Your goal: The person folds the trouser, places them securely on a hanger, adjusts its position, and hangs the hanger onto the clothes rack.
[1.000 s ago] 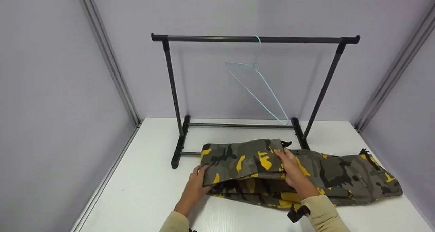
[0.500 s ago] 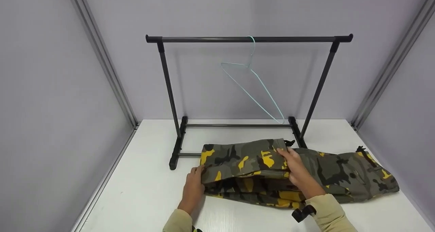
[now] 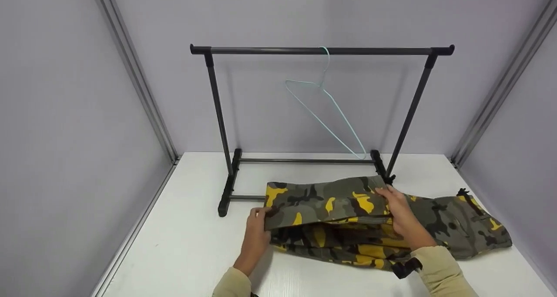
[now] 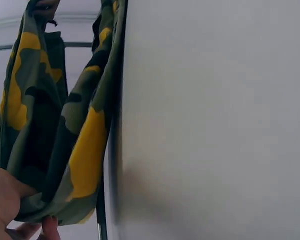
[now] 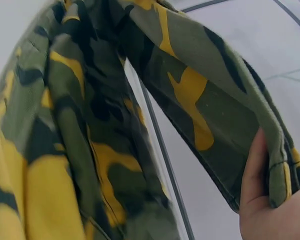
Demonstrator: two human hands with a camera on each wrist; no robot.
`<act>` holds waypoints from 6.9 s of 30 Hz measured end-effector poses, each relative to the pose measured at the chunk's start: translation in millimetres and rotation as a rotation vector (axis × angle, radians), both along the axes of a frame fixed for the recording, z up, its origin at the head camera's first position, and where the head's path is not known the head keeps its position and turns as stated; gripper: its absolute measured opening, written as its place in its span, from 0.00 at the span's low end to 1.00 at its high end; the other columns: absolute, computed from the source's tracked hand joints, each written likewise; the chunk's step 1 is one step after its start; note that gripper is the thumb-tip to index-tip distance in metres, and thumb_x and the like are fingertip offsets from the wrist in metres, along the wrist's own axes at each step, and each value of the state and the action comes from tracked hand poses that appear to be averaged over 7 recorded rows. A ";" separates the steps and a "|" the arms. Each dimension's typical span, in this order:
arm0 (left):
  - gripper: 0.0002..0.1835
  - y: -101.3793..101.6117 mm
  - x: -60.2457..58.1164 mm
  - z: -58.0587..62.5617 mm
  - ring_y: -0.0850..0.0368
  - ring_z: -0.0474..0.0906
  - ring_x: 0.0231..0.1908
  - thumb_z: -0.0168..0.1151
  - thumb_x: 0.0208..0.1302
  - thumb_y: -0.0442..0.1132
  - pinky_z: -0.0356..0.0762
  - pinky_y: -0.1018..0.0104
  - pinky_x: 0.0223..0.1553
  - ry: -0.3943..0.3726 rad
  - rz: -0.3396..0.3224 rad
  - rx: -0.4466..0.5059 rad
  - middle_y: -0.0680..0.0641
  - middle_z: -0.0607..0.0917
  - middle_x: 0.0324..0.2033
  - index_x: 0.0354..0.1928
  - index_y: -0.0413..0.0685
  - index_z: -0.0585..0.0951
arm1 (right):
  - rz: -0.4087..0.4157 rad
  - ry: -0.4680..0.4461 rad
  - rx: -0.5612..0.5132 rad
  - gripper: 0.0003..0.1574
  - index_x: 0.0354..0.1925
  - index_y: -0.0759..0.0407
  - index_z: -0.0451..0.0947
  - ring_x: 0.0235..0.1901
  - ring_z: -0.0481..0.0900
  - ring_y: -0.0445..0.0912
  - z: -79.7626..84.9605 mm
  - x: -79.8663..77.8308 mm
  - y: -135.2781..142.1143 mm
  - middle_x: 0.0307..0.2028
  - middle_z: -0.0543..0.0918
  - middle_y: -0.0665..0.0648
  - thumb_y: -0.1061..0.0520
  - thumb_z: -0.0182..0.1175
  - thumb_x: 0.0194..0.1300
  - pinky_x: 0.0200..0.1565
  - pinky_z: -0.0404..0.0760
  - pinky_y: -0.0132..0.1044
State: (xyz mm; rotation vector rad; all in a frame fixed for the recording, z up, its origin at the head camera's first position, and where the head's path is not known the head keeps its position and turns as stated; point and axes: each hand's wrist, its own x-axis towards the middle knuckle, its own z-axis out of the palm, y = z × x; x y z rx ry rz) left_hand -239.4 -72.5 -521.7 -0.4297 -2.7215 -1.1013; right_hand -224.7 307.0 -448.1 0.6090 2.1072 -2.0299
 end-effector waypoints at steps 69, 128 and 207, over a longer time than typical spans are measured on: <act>0.34 -64.6 -5.4 -4.4 0.48 0.66 0.52 0.57 0.46 0.17 0.67 0.54 0.50 -0.074 0.053 0.121 0.42 0.67 0.50 0.58 0.44 0.66 | 0.149 -0.090 0.070 0.30 0.43 0.68 0.59 0.26 0.76 0.46 -68.0 40.7 6.9 0.31 0.73 0.60 0.45 0.56 0.59 0.29 0.77 0.40; 0.33 -11.5 21.9 -3.5 0.45 0.57 0.55 0.63 0.52 0.30 0.63 0.48 0.47 0.126 -0.369 -0.320 0.47 0.62 0.59 0.59 0.64 0.68 | 0.131 0.153 0.837 0.41 0.58 0.80 0.53 0.43 0.68 0.63 -28.4 60.6 142.6 0.48 0.67 0.77 0.43 0.41 0.67 0.38 0.69 0.52; 0.29 -28.4 -10.5 9.6 0.51 0.64 0.53 0.53 0.58 0.34 0.64 0.56 0.50 -0.688 -0.145 0.539 0.47 0.61 0.61 0.62 0.61 0.64 | 0.049 -0.062 0.311 0.59 0.66 0.66 0.36 0.43 0.70 0.47 -50.5 66.1 118.8 0.58 0.57 0.69 0.40 0.59 0.55 0.39 0.75 0.36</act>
